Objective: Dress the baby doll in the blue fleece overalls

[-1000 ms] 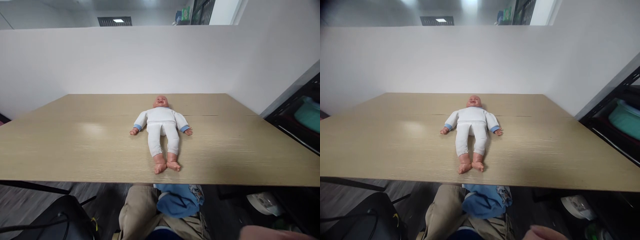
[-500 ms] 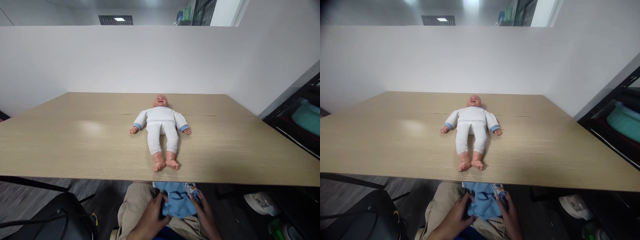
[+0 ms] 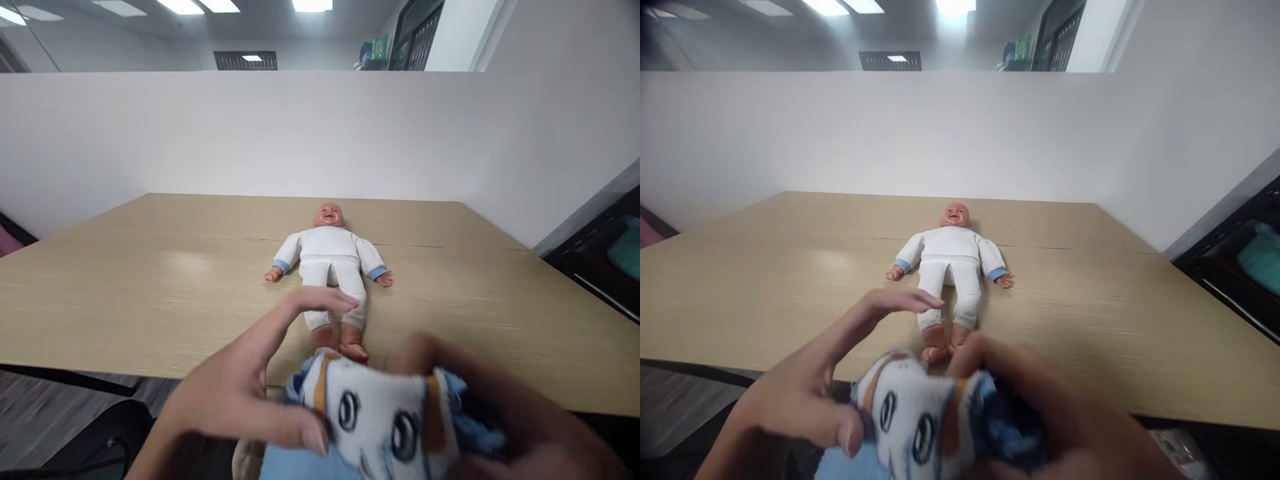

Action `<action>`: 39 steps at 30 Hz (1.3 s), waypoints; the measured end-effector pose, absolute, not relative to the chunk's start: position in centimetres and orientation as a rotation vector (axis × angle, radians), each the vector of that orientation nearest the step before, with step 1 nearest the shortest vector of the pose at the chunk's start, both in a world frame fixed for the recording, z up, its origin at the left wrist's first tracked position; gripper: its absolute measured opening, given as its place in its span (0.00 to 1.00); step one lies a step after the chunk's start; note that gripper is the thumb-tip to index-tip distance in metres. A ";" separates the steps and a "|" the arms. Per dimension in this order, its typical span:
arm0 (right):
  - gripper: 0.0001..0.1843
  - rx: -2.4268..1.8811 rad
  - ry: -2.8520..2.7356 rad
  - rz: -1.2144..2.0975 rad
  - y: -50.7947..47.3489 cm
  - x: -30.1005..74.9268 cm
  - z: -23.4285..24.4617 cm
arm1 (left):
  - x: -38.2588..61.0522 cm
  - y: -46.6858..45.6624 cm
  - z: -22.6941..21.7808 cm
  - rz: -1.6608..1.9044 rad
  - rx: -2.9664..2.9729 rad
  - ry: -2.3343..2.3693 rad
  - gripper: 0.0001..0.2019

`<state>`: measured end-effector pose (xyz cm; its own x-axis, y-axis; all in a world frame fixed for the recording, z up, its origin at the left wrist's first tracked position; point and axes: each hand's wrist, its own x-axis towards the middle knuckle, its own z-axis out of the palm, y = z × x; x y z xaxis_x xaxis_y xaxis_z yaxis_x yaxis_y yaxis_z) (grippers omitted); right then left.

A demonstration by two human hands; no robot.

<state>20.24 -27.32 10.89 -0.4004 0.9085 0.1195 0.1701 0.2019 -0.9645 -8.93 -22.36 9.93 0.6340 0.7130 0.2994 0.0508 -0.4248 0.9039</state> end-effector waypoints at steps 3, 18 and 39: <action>0.19 -0.758 -1.955 1.587 -21.8 21.1 14.9 | -7.7 -17.2 12.3 0.629 1.869 0.314 0.30; 0.17 -0.393 -2.277 1.164 -8.0 21.8 15.2 | -6.4 -6.2 15.8 0.595 2.083 0.271 0.13; 0.21 -0.584 -1.961 1.351 -4.5 24.3 11.7 | -8.0 -1.2 13.8 0.556 2.175 0.352 0.12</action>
<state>24.35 -4.50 11.73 -0.6708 0.6880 0.2768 -0.0134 0.3620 -0.9321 -8.01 -1.17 13.77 0.8620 0.4310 0.2669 0.0573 -0.6060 0.7934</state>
